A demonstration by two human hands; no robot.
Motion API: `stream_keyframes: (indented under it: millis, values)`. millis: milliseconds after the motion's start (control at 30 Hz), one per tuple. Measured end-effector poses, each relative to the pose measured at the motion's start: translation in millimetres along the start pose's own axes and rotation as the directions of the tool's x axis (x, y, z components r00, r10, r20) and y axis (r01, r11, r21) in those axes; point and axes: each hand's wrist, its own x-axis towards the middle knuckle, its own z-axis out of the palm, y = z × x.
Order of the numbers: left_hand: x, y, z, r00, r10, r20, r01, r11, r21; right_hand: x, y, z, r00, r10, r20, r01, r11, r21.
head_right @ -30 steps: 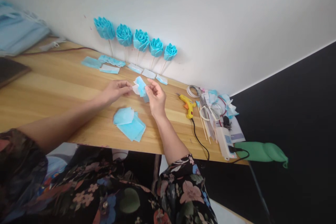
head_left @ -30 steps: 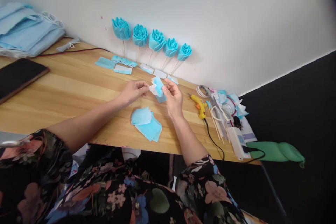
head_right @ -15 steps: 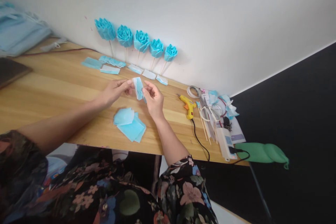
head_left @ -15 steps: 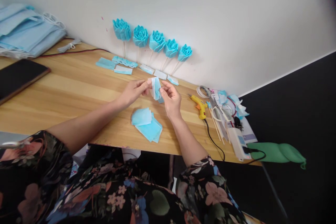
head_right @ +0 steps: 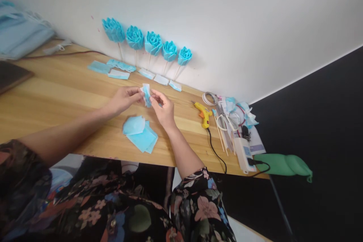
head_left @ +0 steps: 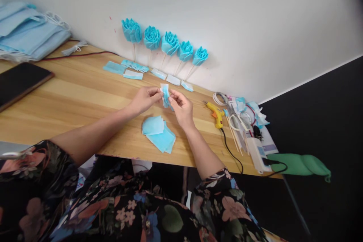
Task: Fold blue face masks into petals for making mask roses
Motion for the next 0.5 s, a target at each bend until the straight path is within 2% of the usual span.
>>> stream_keyframes:
  millis: [200, 400, 500]
  values:
    - [-2, 2, 1.6, 1.000, -0.004, -0.004, 0.004, 1.000, 0.025, -1, -7, 0, 1.000, 0.027, 0.013, -0.028, 0.999, 0.042]
    - [-3, 1, 3.8, 1.000, -0.005, 0.015, 0.005, 0.999, 0.034, 1, 3, 0, 0.999, 0.037, -0.021, -0.037, 0.999, 0.002]
    - [-2, 3, 3.0, 0.999, -0.046, -0.002, 0.046, 0.999, -0.001, 2, 4, -1, 0.998, 0.035, -0.046, -0.036, 0.999, -0.020]
